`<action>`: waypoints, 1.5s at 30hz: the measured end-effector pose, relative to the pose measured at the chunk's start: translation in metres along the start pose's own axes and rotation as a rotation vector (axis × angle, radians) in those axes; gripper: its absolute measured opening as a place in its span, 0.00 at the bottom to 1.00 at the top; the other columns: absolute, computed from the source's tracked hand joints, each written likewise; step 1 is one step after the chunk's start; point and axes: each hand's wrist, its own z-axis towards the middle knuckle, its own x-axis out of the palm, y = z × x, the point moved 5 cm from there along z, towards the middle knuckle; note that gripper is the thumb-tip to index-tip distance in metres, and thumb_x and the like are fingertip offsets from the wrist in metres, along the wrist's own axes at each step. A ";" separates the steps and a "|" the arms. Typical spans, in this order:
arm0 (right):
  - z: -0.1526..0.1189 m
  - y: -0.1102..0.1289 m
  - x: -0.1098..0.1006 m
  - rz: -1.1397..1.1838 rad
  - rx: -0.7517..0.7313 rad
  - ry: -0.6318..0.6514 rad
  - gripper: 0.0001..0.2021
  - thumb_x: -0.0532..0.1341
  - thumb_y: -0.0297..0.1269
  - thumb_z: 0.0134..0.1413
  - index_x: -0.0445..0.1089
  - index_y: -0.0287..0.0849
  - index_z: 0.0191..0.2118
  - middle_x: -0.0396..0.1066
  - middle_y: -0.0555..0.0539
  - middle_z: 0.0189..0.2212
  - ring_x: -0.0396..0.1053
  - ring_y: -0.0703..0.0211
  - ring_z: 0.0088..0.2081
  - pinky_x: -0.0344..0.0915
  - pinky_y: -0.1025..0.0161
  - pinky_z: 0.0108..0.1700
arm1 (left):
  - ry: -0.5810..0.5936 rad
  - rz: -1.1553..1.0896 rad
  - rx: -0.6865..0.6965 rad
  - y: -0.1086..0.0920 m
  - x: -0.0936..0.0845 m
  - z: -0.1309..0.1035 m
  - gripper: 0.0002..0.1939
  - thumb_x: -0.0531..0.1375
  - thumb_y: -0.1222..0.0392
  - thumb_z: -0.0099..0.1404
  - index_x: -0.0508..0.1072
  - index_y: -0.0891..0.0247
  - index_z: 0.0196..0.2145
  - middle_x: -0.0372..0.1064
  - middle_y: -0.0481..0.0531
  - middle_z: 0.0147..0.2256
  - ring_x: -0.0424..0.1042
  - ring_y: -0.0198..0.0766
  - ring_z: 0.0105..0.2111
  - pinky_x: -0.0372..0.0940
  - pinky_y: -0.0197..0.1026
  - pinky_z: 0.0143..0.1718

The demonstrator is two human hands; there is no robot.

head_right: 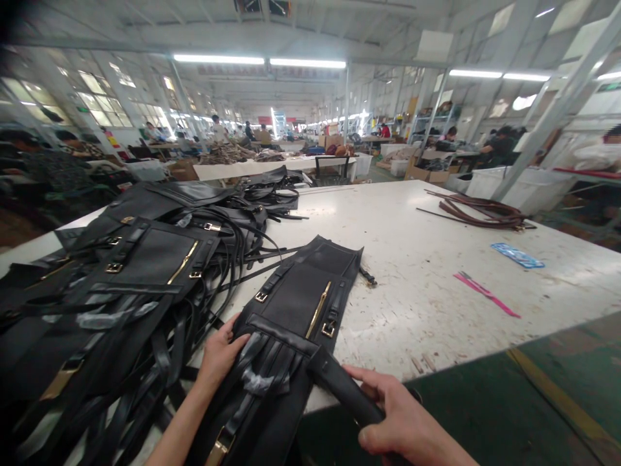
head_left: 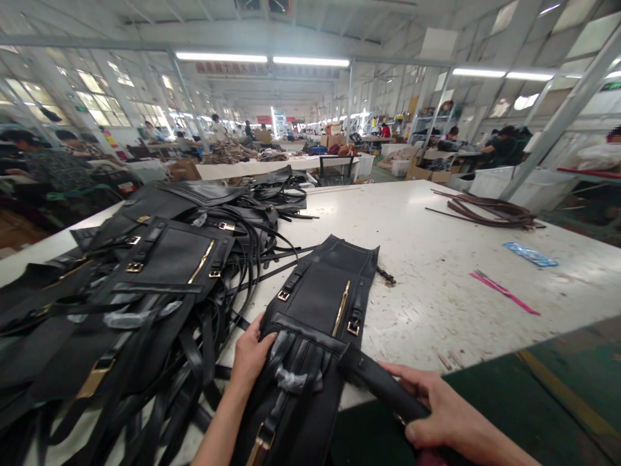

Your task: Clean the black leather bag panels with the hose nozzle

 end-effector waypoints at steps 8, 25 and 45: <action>0.020 -0.001 0.004 0.106 -0.036 0.089 0.38 0.60 0.24 0.32 0.53 0.42 0.56 0.67 0.52 0.27 0.64 0.67 0.17 0.62 0.72 0.15 | 0.046 -0.074 0.016 0.007 0.002 -0.003 0.30 0.59 0.58 0.48 0.62 0.65 0.50 0.71 0.52 0.41 0.68 0.44 0.43 0.58 0.46 0.49; -0.017 0.011 -0.024 0.044 -0.096 -0.041 0.38 0.60 0.23 0.34 0.52 0.45 0.57 0.68 0.53 0.28 0.64 0.63 0.23 0.61 0.70 0.20 | 0.121 0.658 0.480 -0.064 0.034 -0.098 0.33 0.60 0.53 0.48 0.58 0.59 0.53 0.55 0.57 0.54 0.50 0.52 0.56 0.53 0.57 0.51; -0.047 -0.004 0.001 -0.058 0.037 0.084 0.35 0.62 0.23 0.32 0.61 0.46 0.53 0.68 0.49 0.44 0.63 0.50 0.46 0.60 0.63 0.47 | 0.179 0.761 0.629 -0.051 0.042 -0.135 0.06 0.53 0.68 0.55 0.68 0.62 0.30 0.64 0.57 0.47 0.48 0.56 0.56 0.56 0.63 0.49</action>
